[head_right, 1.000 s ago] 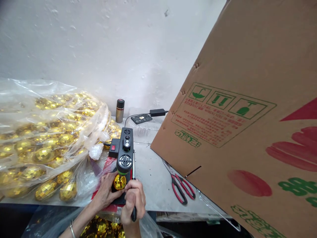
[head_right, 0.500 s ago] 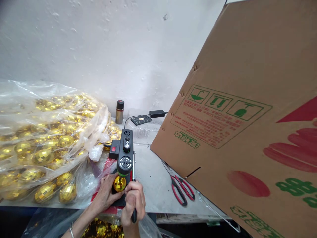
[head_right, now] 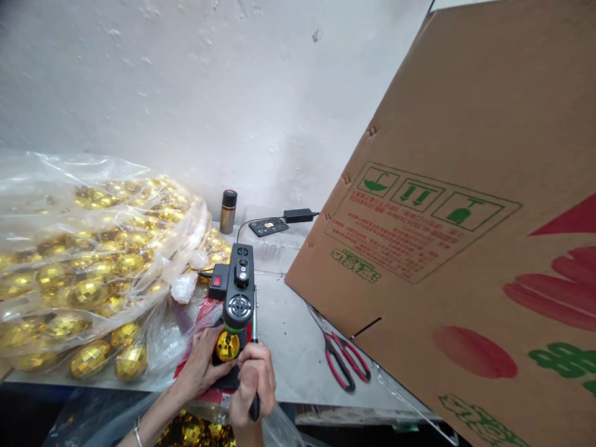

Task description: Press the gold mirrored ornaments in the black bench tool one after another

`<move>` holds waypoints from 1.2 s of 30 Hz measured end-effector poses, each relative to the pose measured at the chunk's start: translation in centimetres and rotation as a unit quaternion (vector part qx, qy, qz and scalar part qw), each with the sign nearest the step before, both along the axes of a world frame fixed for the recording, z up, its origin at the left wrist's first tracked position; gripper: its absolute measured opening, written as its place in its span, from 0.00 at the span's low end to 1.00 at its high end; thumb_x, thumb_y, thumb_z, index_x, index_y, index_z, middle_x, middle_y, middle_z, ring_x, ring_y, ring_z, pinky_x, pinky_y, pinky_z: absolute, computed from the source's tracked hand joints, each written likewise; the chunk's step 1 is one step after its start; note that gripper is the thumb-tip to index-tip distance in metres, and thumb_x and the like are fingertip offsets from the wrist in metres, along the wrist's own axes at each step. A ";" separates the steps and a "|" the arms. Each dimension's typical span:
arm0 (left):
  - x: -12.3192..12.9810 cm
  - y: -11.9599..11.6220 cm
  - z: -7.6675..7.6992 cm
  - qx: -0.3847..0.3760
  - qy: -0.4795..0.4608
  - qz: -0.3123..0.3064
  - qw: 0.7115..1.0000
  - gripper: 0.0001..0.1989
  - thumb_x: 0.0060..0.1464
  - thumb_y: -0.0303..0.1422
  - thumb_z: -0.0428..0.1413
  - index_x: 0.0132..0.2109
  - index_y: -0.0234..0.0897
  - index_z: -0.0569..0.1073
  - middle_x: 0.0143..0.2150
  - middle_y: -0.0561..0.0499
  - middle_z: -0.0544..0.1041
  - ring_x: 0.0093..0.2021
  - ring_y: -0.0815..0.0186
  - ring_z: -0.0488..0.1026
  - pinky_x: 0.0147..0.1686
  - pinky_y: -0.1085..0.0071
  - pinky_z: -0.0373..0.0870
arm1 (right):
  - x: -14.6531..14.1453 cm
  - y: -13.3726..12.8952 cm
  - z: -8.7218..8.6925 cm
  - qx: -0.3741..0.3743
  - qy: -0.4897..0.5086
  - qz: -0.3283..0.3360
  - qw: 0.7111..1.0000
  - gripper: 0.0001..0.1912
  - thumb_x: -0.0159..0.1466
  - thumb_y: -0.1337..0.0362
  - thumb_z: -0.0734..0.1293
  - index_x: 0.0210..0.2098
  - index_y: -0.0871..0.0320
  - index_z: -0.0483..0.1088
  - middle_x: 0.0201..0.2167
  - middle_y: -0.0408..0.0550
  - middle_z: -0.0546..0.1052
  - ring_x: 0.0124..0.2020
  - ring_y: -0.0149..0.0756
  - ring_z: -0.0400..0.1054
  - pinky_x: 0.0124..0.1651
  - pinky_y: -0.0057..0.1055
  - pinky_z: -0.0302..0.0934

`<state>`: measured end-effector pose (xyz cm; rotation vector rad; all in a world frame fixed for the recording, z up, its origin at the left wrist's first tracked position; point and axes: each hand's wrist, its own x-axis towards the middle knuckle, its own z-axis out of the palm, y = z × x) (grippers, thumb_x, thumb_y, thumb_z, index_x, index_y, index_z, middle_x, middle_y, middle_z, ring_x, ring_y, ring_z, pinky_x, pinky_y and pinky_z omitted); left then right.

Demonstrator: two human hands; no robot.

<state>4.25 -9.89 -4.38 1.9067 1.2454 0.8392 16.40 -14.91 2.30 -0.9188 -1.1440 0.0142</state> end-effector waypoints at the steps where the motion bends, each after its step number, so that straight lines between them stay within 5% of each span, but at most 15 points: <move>1: 0.0 0.0 0.0 0.001 0.001 0.002 1.000 0.29 0.52 0.35 0.66 0.61 0.40 0.76 0.55 0.40 0.83 0.56 0.43 0.77 0.58 0.45 0.68 | 0.0 0.0 -0.1 -0.001 0.000 -0.001 1.000 0.19 0.77 0.65 0.58 0.28 0.53 0.62 0.29 0.40 0.70 0.29 0.32 0.64 0.36 0.33 0.58; 9: 0.2 -0.2 -0.7 0.019 0.003 0.007 1.000 0.28 0.53 0.35 0.67 0.61 0.40 0.76 0.55 0.40 0.83 0.56 0.43 0.78 0.58 0.44 0.70 | 0.3 -0.5 -0.8 -0.001 -0.099 -0.018 0.995 0.19 0.77 0.67 0.56 0.29 0.54 0.66 0.29 0.42 0.73 0.28 0.32 0.67 0.39 0.34 0.63; 13: 0.4 -0.1 -1.2 0.037 0.004 0.016 0.999 0.28 0.51 0.34 0.68 0.60 0.41 0.76 0.54 0.41 0.83 0.55 0.44 0.78 0.57 0.46 0.72 | -0.1 -0.4 3.6 0.011 -0.010 -0.027 1.000 0.23 0.78 0.67 0.57 0.24 0.54 0.60 0.23 0.39 0.67 0.25 0.30 0.63 0.33 0.30 0.59; 18: 0.2 -0.4 -1.7 0.054 0.004 0.021 0.998 0.30 0.52 0.35 0.67 0.62 0.40 0.76 0.55 0.39 0.83 0.56 0.43 0.79 0.58 0.42 0.74 | 0.3 -0.1 8.7 -0.056 0.002 0.019 0.998 0.21 0.77 0.67 0.61 0.25 0.55 0.64 0.22 0.40 0.67 0.24 0.30 0.64 0.28 0.29 0.55; 25: -3.8 -5.8 -9.8 0.189 0.040 -0.049 0.980 0.28 0.60 0.37 0.62 0.67 0.48 0.75 0.60 0.39 0.83 0.58 0.46 0.82 0.57 0.53 0.81 | 0.4 -0.4 6.3 -0.029 -0.009 0.012 0.999 0.21 0.77 0.69 0.60 0.26 0.55 0.63 0.21 0.40 0.66 0.26 0.31 0.66 0.27 0.27 0.56; 27: -4.9 -6.9 -10.8 0.183 0.073 -0.080 0.977 0.24 0.63 0.40 0.62 0.66 0.53 0.77 0.58 0.42 0.85 0.55 0.49 0.83 0.54 0.59 0.82 | 0.4 -0.5 5.5 -0.022 -0.018 0.012 1.000 0.20 0.76 0.69 0.60 0.26 0.55 0.64 0.22 0.41 0.66 0.26 0.32 0.67 0.28 0.28 0.57; 29: -5.2 -6.4 -9.7 0.175 0.080 -0.073 0.979 0.24 0.66 0.42 0.60 0.68 0.53 0.75 0.60 0.43 0.84 0.58 0.49 0.82 0.56 0.58 0.81 | 0.5 -0.5 5.2 -0.021 -0.020 0.014 0.999 0.20 0.76 0.69 0.60 0.26 0.55 0.64 0.23 0.41 0.67 0.26 0.31 0.66 0.28 0.28 0.57; 31: -4.6 -4.1 -6.7 0.184 0.055 0.005 0.981 0.25 0.69 0.43 0.56 0.70 0.47 0.72 0.65 0.39 0.80 0.64 0.46 0.77 0.62 0.51 0.77 | 0.5 -0.5 5.0 -0.021 -0.020 0.015 0.999 0.19 0.76 0.70 0.60 0.27 0.55 0.64 0.23 0.41 0.67 0.26 0.31 0.65 0.28 0.28 0.57; 34: -2.9 2.3 -0.8 0.141 0.036 0.137 0.980 0.22 0.74 0.37 0.44 0.66 0.39 0.73 0.64 0.36 0.79 0.65 0.48 0.75 0.66 0.46 0.72 | 0.6 -0.6 4.9 -0.032 -0.020 0.016 0.999 0.19 0.76 0.70 0.60 0.27 0.55 0.64 0.23 0.41 0.67 0.26 0.31 0.64 0.28 0.28 0.56; 36: -1.7 6.9 2.5 0.063 0.053 0.146 0.986 0.21 0.71 0.33 0.46 0.65 0.35 0.72 0.59 0.35 0.80 0.60 0.48 0.78 0.63 0.45 0.74 | 0.7 -0.7 4.7 -0.047 -0.022 0.018 0.999 0.19 0.76 0.70 0.60 0.27 0.55 0.64 0.24 0.42 0.66 0.25 0.31 0.63 0.27 0.29 0.56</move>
